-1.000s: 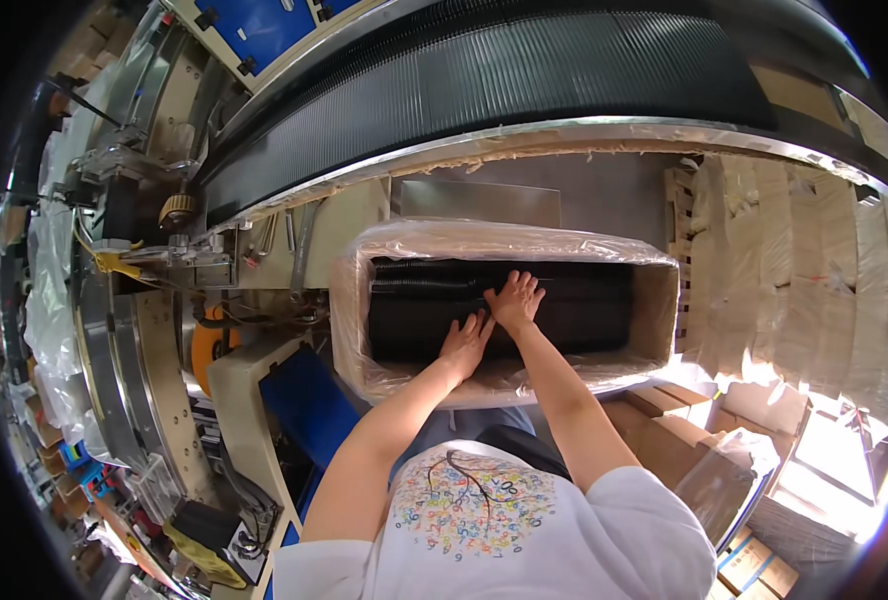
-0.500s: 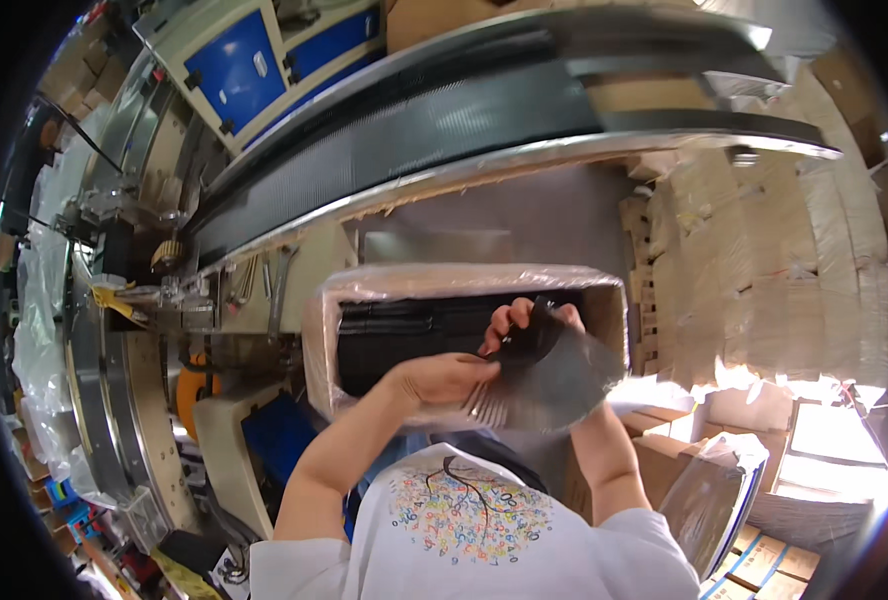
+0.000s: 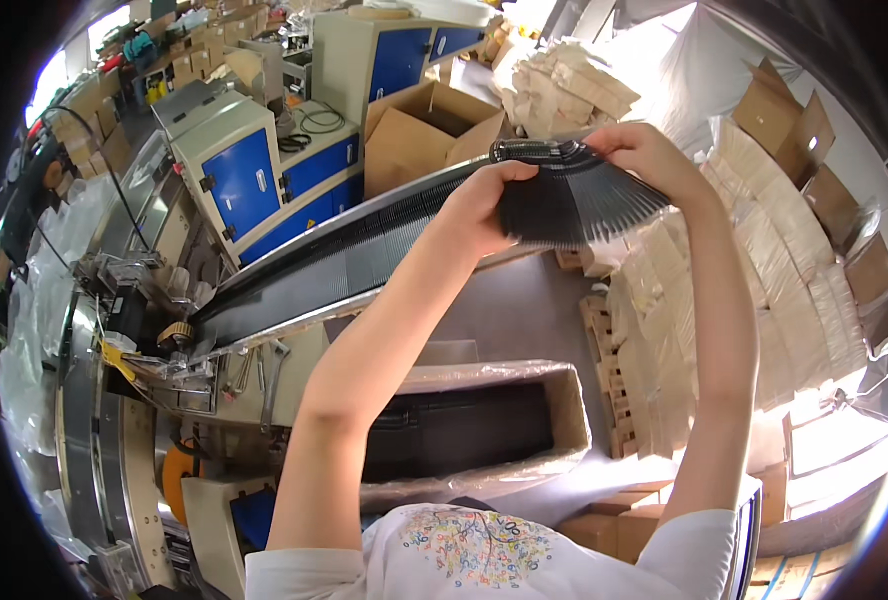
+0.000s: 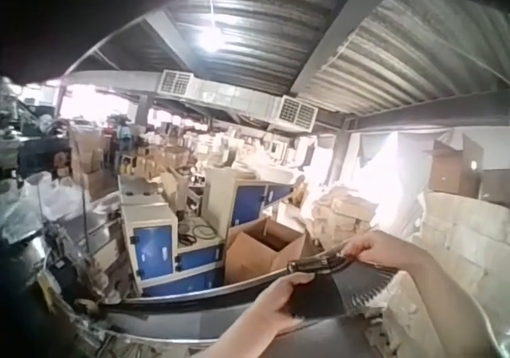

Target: Sorting small packaged items and placing them into larger bags and boxes on a production floor.

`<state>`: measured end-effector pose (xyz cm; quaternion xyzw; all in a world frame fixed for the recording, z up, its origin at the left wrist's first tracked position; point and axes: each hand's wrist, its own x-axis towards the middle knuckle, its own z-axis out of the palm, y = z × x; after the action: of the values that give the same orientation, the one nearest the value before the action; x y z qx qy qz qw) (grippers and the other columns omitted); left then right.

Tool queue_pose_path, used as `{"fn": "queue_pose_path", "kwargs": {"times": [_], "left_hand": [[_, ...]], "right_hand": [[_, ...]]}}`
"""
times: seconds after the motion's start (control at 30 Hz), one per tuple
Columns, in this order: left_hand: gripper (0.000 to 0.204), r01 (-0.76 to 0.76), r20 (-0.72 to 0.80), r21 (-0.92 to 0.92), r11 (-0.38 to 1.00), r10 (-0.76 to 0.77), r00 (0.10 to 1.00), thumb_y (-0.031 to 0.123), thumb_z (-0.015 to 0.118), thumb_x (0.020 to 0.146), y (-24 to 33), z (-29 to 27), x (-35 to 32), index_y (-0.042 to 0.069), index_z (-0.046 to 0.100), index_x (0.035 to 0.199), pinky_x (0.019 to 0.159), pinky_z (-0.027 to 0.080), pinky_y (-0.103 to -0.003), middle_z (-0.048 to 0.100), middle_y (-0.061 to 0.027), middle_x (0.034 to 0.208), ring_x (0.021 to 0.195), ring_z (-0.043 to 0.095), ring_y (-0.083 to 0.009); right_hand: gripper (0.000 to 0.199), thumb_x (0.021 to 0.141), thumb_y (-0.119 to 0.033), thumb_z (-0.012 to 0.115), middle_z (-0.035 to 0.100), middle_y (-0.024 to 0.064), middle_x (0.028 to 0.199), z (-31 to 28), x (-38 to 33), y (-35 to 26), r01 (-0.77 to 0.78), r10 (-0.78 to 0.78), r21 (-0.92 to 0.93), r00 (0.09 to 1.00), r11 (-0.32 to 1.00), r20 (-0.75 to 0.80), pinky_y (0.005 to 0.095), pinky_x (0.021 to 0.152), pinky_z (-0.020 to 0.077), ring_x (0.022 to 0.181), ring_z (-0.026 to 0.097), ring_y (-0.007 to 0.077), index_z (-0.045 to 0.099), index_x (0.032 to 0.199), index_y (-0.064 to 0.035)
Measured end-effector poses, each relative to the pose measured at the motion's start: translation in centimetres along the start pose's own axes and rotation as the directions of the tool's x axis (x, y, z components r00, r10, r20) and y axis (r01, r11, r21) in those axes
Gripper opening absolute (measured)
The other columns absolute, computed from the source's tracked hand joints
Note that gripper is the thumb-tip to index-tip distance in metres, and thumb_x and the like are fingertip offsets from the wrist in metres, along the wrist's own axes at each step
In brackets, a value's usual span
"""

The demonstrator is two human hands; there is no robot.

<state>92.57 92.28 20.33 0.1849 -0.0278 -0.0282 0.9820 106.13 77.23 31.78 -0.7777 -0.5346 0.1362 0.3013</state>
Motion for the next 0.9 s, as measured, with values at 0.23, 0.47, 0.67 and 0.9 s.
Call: {"fn": "queue_pose_path", "kwargs": {"times": [0.23,0.47,0.67,0.9], "left_hand": [[0.037,-0.092,0.05,0.03,0.995,0.09,0.995,-0.015,0.05,0.064,-1.2,-1.3,5.1,0.0,0.053,0.099,0.089,0.045,-0.039,0.058,-0.0129,0.097,0.095,0.056,-0.0299],[0.026,-0.152,0.199,0.196,0.969,0.113,0.973,0.001,0.049,0.083,0.7,-3.3,-0.6,-0.006,0.049,0.108,0.094,0.041,-0.041,0.057,-0.016,0.109,0.103,0.054,-0.0282],[0.074,-0.081,0.456,0.706,-0.703,0.364,0.812,0.038,0.058,0.082,-5.7,-5.7,-4.7,-0.014,0.031,0.127,0.105,0.023,-0.046,0.026,-0.0311,0.136,0.129,0.024,-0.042],[0.034,-0.209,0.679,0.623,-0.754,0.389,0.622,0.01,0.06,0.07,-10.1,-18.2,-15.5,0.007,0.054,0.104,0.079,0.04,-0.037,0.052,-0.0072,0.103,0.092,0.05,-0.0247]], "right_hand": [[0.072,0.075,-0.057,0.059,0.06,0.0213,0.099,4.0,4.0,1.2,-0.366,0.327,-0.437,0.931,0.822,-0.165,0.0336,0.082,0.0449,0.092,0.059,0.0262,0.052,0.11,0.0053],[0.11,0.058,-0.068,0.064,0.04,0.0238,0.132,7.4,3.4,-1.5,-0.532,0.44,-0.632,0.841,0.564,-0.315,0.057,0.101,0.0218,0.126,0.035,0.0345,0.027,0.135,0.0022],[0.11,0.062,-0.07,0.061,0.034,0.0228,0.136,11.4,4.4,-0.9,-0.457,0.335,-0.774,0.882,0.438,-0.331,0.0568,0.099,0.0253,0.128,0.03,0.0356,0.026,0.135,0.0036],[0.045,0.074,-0.038,0.063,0.058,0.0196,0.097,21.4,-3.4,1.3,-0.095,-0.181,-0.535,0.879,0.839,-0.44,0.0377,0.08,0.0434,0.092,0.056,0.03,0.059,0.098,-0.0004]]}}
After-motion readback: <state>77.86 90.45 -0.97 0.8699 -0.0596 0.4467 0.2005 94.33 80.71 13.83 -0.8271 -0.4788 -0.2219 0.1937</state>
